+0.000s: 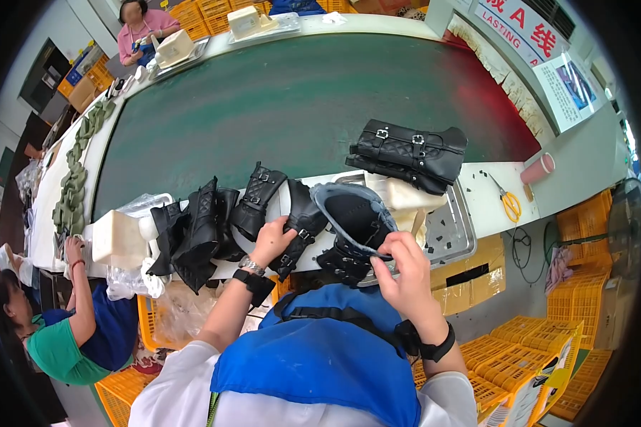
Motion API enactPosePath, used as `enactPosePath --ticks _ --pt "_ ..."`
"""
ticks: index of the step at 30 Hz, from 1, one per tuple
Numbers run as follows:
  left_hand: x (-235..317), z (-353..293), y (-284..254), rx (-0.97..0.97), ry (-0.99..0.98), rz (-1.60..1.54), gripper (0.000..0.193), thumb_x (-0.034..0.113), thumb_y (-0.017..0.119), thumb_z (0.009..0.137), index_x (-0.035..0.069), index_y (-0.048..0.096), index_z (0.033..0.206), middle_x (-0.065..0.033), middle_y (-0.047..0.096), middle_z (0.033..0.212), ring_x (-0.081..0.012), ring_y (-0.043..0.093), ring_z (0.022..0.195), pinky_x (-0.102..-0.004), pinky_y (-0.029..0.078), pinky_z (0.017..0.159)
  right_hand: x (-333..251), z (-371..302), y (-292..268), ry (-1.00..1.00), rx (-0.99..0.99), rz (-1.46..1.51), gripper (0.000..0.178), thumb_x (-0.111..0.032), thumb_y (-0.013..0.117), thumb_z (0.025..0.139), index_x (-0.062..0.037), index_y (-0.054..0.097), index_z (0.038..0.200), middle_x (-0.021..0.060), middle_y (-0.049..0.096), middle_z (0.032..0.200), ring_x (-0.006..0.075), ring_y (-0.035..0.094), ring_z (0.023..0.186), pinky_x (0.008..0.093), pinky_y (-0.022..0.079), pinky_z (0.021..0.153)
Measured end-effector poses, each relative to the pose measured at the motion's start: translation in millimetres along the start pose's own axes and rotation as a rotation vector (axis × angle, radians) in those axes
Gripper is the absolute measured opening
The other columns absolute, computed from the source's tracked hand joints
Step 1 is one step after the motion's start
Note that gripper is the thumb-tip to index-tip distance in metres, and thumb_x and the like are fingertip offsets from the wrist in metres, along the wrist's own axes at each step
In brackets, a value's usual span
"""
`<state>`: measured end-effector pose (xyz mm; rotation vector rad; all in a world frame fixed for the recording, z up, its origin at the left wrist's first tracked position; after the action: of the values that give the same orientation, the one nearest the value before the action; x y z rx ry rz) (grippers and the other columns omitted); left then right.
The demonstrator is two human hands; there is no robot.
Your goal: Applying glue or adhesive to the edges and interior of black boots using a brush.
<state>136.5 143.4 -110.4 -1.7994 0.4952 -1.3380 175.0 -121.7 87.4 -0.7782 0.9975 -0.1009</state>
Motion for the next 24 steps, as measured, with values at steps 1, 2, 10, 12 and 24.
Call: enactPosePath --ticks 1,2,10,12,24 --pt "3.4 2.6 3.7 0.028 0.063 -0.035 0.039 0.019 0.060 0.074 -0.002 0.055 0.106 -0.0250 0.059 0.095 -0.0387 0.057 0.089 -0.0418 0.046 0.078 0.7 0.6 -0.2 0.001 0.003 -0.006 0.015 -0.001 0.064 0.069 -0.0014 0.053 0.079 0.0095 0.053 0.087 0.0208 0.053 0.068 0.0267 0.042 0.054" --pt "7.1 3.0 6.1 0.058 0.124 -0.070 0.041 0.016 0.060 0.073 -0.004 0.054 0.109 -0.0256 0.057 0.101 -0.0384 0.055 0.095 -0.0413 0.045 0.083 1.3 4.9 2.9 -0.011 0.006 0.084 0.014 -0.001 0.063 0.070 -0.0009 0.054 0.080 0.0086 0.053 0.088 0.0173 0.052 0.067 0.0243 0.040 0.052" --pt "70.8 -32.4 -50.6 -0.268 0.145 -0.942 0.062 0.016 0.062 0.079 0.000 0.035 0.132 -0.0145 0.047 0.124 -0.0215 0.043 0.117 -0.0339 0.034 0.098 13.2 52.5 32.8 -0.018 -0.137 0.393 0.017 -0.009 0.063 0.076 0.0006 0.054 0.087 0.0020 0.050 0.090 0.0057 0.041 0.060 0.0186 0.033 0.050" --pt "101.9 -51.2 -63.8 -0.388 0.279 -0.763 0.059 0.013 0.064 0.080 -0.002 0.036 0.130 -0.0106 0.048 0.124 -0.0154 0.045 0.114 -0.0313 0.035 0.098 11.0 63.3 44.2 0.008 -0.152 0.501 0.017 -0.009 0.063 0.076 0.0006 0.054 0.087 0.0018 0.050 0.091 0.0055 0.040 0.060 0.0189 0.032 0.050" --pt "122.7 -77.2 -81.3 -0.410 0.016 -0.904 0.041 0.007 0.065 0.079 -0.001 0.050 0.116 -0.0030 0.060 0.102 -0.0083 0.055 0.090 -0.0258 0.046 0.081 -0.4 81.5 40.1 -0.245 -0.175 0.463 0.035 -0.017 0.078 0.061 -0.0007 0.053 0.078 0.0081 0.046 0.099 0.0209 0.046 0.091 0.0317 0.039 0.080"
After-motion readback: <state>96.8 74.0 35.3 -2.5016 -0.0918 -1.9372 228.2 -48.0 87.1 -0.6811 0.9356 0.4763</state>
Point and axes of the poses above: each hand's wrist, its own z-axis towards the middle knuckle, its own y-axis out of the palm, x = y × z, the point moved 7 cm from there along z, towards the middle knuckle
